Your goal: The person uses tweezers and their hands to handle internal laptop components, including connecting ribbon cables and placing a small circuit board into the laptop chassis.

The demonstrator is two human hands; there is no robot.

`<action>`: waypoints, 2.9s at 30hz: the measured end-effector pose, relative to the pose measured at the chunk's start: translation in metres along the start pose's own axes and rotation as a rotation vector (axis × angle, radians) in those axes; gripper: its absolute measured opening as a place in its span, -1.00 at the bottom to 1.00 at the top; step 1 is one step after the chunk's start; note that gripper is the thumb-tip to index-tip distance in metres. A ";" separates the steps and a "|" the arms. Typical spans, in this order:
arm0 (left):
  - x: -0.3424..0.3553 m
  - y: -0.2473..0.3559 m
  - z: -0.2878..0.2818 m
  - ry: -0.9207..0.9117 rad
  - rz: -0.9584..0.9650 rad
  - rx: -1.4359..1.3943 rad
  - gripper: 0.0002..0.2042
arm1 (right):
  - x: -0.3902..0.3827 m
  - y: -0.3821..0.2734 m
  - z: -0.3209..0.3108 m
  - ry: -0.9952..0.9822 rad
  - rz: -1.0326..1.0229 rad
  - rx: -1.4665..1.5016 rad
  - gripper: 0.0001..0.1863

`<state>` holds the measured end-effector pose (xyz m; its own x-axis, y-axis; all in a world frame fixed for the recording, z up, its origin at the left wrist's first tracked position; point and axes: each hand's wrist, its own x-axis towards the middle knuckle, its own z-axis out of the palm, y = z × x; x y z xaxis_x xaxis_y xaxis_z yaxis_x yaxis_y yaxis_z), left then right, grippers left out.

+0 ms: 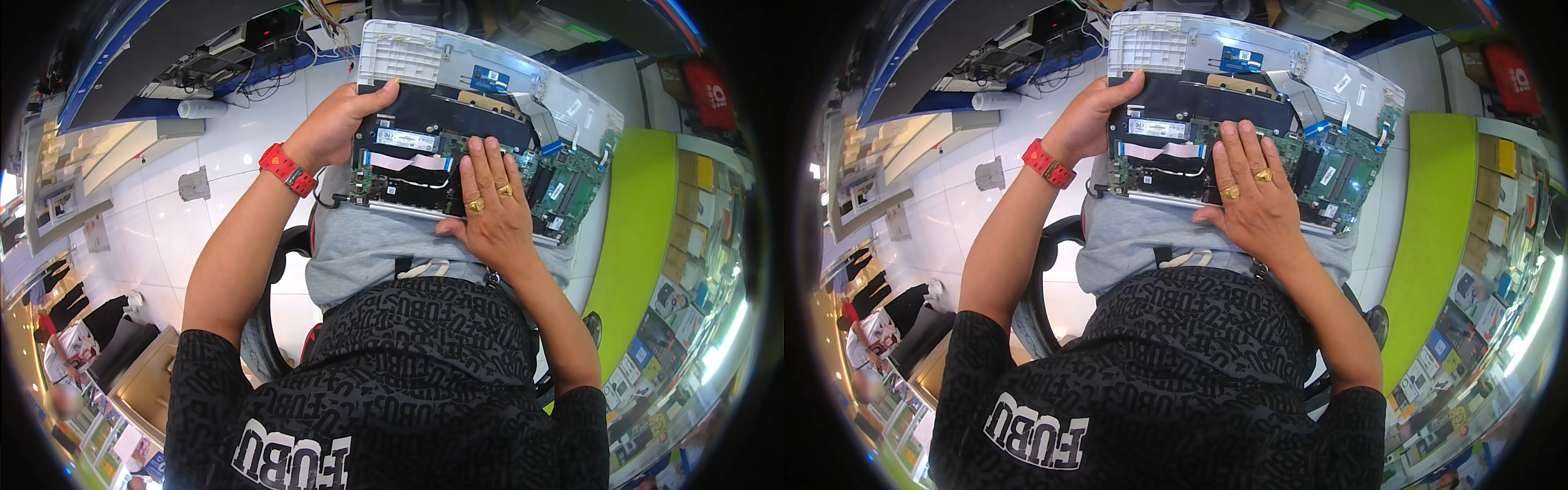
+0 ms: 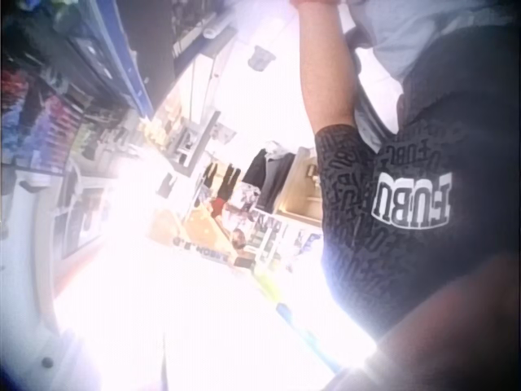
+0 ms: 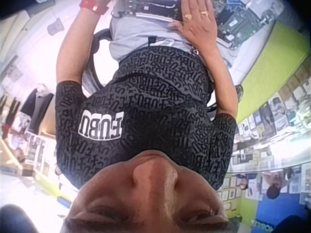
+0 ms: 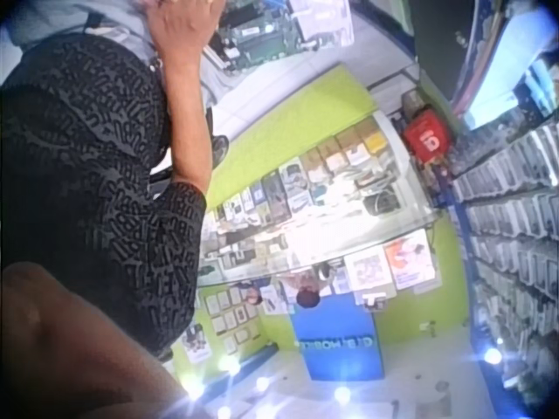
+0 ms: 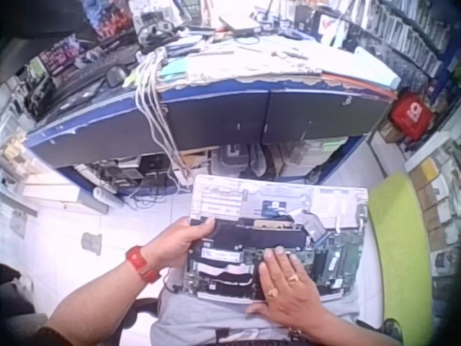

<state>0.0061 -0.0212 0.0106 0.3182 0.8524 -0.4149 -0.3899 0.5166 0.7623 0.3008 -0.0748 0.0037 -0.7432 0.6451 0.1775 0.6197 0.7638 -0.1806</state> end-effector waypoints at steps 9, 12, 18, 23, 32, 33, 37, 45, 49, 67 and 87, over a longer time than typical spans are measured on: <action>0.000 0.000 -0.006 -0.025 -0.024 0.009 -0.52 | 0.009 -0.010 0.000 0.033 0.043 -0.023 -0.08; 0.001 0.001 -0.003 -0.016 -0.016 0.005 -0.51 | 0.015 -0.016 0.002 0.076 0.092 -0.038 -0.12; 0.001 0.002 -0.002 0.014 -0.015 0.032 -0.55 | 0.023 -0.017 0.004 0.106 0.123 -0.041 -0.12; 0.003 0.002 -0.003 0.009 -0.002 0.030 -0.56 | 0.024 -0.019 0.006 0.093 0.160 -0.044 -0.08; 0.003 0.001 -0.005 0.021 -0.023 0.013 -0.54 | 0.023 -0.020 0.005 0.037 0.179 -0.035 0.01; 0.002 0.001 -0.005 0.024 -0.015 0.006 -0.55 | 0.023 -0.020 0.005 0.020 0.171 -0.014 0.02; 0.004 -0.001 -0.006 0.025 -0.002 -0.018 -0.57 | 0.011 -0.012 0.005 -0.031 0.144 0.041 0.10; 0.002 -0.001 -0.003 0.096 0.007 0.004 -0.55 | -0.016 -0.005 0.004 -0.009 0.171 0.057 0.18; 0.004 -0.003 -0.006 0.100 0.007 0.011 -0.55 | -0.030 -0.002 -0.001 -0.058 0.184 0.031 0.18; 0.006 -0.006 -0.014 0.077 -0.010 -0.014 -0.55 | -0.045 0.036 -0.021 -0.017 0.312 -0.101 0.18; 0.007 -0.006 -0.017 0.025 -0.013 -0.003 -0.52 | -0.072 0.038 -0.006 0.050 0.397 -0.062 0.17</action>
<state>-0.0041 -0.0174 -0.0057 0.3012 0.8476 -0.4369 -0.3887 0.5275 0.7554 0.3795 -0.0919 -0.0098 -0.4310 0.8892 0.1532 0.8710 0.4544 -0.1867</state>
